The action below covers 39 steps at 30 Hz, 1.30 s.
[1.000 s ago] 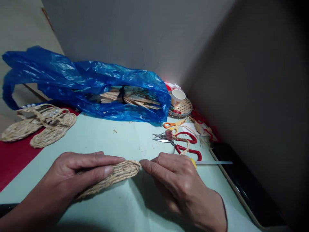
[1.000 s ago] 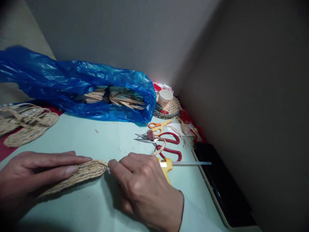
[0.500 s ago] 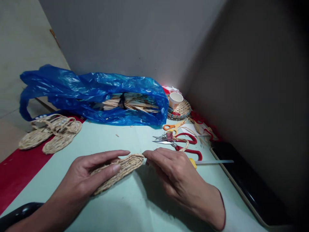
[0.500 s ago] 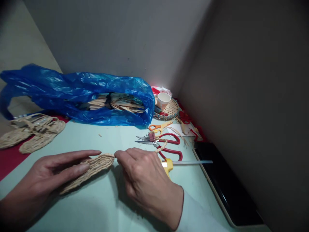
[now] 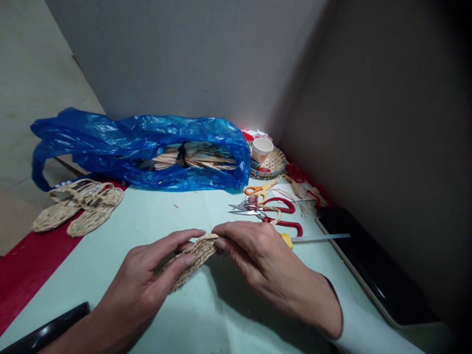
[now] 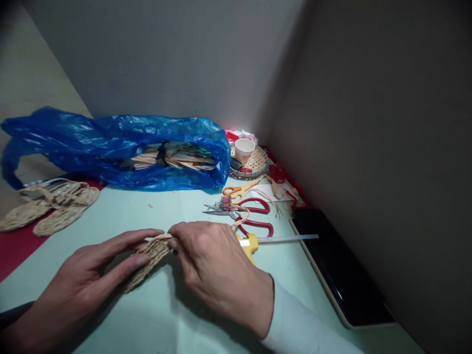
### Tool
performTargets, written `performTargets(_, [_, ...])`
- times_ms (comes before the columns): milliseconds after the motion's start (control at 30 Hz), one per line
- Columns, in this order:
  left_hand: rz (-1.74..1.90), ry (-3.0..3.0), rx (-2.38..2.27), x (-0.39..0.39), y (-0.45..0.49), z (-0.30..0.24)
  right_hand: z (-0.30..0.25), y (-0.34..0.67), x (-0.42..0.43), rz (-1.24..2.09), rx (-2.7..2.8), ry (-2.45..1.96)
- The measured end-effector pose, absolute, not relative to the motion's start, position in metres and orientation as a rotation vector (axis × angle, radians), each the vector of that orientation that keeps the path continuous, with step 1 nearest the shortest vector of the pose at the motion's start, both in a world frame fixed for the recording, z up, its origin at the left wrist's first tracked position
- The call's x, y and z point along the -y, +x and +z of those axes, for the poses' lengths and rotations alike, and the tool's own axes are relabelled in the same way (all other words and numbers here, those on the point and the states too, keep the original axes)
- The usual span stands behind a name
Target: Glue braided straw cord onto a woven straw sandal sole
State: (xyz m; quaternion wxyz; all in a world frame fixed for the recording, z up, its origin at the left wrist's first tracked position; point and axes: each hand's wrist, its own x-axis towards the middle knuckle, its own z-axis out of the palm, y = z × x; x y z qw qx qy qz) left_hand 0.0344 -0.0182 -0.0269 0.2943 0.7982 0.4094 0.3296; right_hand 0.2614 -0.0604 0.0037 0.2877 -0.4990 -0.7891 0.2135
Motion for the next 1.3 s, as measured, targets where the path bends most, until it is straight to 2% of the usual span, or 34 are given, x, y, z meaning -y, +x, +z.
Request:
performTargets(167, [1.006,2.084,-1.113,0.024,0.045,-0.02,0.014,0.259,0.061,0.71,2.06,-1.471])
performTargets(433, [1.073,2.169,-1.13,0.029,0.047,-0.022,0.011,0.255,0.065,0.752,1.991,-1.497])
performTargets(800, [0.92,2.214,-1.042,0.027,0.048,-0.023,0.008,0.253,0.063,0.746,1.929,-1.582])
performTargets(933, [0.979,2.247,-1.007,0.024,0.054,-0.02,0.006,0.252,0.063,0.751,1.954,-1.547])
performTargets(1133, [1.001,2.178,-1.114,0.025,0.054,-0.02,0.006,0.255,0.067,0.68,2.065,-1.441])
performTargets(1300, [0.972,2.033,-1.24,0.026,0.051,-0.024,0.005,0.261,0.067,0.473,2.176,-1.354])
